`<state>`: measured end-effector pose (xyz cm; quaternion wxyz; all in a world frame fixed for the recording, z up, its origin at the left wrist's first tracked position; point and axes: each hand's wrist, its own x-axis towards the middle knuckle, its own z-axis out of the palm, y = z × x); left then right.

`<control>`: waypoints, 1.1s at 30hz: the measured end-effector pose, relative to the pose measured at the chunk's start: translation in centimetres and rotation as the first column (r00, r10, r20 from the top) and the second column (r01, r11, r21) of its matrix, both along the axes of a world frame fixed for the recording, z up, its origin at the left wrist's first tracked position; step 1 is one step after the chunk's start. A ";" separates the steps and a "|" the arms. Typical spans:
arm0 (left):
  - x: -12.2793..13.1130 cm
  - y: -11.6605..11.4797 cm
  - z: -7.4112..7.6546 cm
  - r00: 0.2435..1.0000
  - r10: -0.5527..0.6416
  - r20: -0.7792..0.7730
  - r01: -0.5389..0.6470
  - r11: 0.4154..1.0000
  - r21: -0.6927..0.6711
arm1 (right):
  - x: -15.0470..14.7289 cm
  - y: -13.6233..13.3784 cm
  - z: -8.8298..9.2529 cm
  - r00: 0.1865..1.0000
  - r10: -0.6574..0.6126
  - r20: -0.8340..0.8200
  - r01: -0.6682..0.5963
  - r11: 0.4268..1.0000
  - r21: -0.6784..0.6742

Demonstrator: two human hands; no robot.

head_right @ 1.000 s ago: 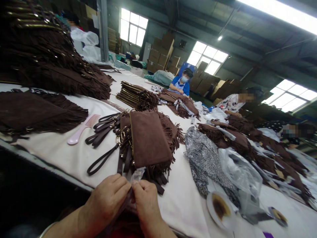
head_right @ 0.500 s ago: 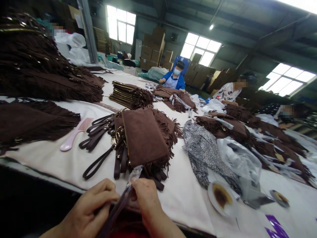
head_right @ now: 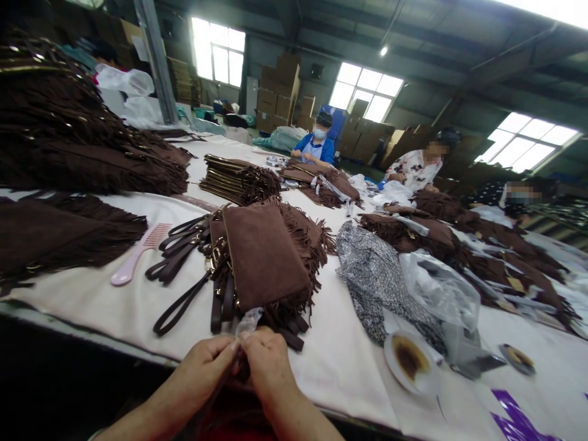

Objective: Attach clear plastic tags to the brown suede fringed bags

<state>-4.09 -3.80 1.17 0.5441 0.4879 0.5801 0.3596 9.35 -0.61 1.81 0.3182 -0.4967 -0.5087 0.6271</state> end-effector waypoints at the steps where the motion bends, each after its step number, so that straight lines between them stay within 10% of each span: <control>1: 0.1 0.0 -0.2 1.000 0.013 -0.018 -0.012 1.000 0.019 | 0.0 0.0 0.0 1.000 -0.007 -0.018 0.007 1.000 -0.002; 12: -1.5 -0.7 0.7 0.892 -0.002 0.452 0.117 0.967 -0.227 | 0.4 0.1 -0.8 1.000 -0.005 -0.008 0.005 1.000 -0.018; 17: -0.2 -0.3 0.7 0.992 0.011 0.122 0.003 0.993 -0.120 | 0.3 -0.1 -0.6 0.997 -0.002 -0.075 0.000 0.999 -0.033; 23: -1.9 0.2 2.3 0.972 -0.229 -0.061 0.230 0.973 0.009 | 1.4 0.3 0.9 0.957 -0.115 -0.267 0.081 0.987 -0.136; 29: -3.1 4.0 3.3 0.993 0.120 -0.023 -0.117 0.987 0.110 | 2.2 1.0 1.5 0.934 -0.179 -0.309 0.134 0.978 -0.161; 33: -1.5 5.2 4.3 0.999 0.024 -0.032 -0.019 0.990 0.138 | 1.6 0.6 1.3 0.861 -0.220 -0.458 0.108 0.960 -0.258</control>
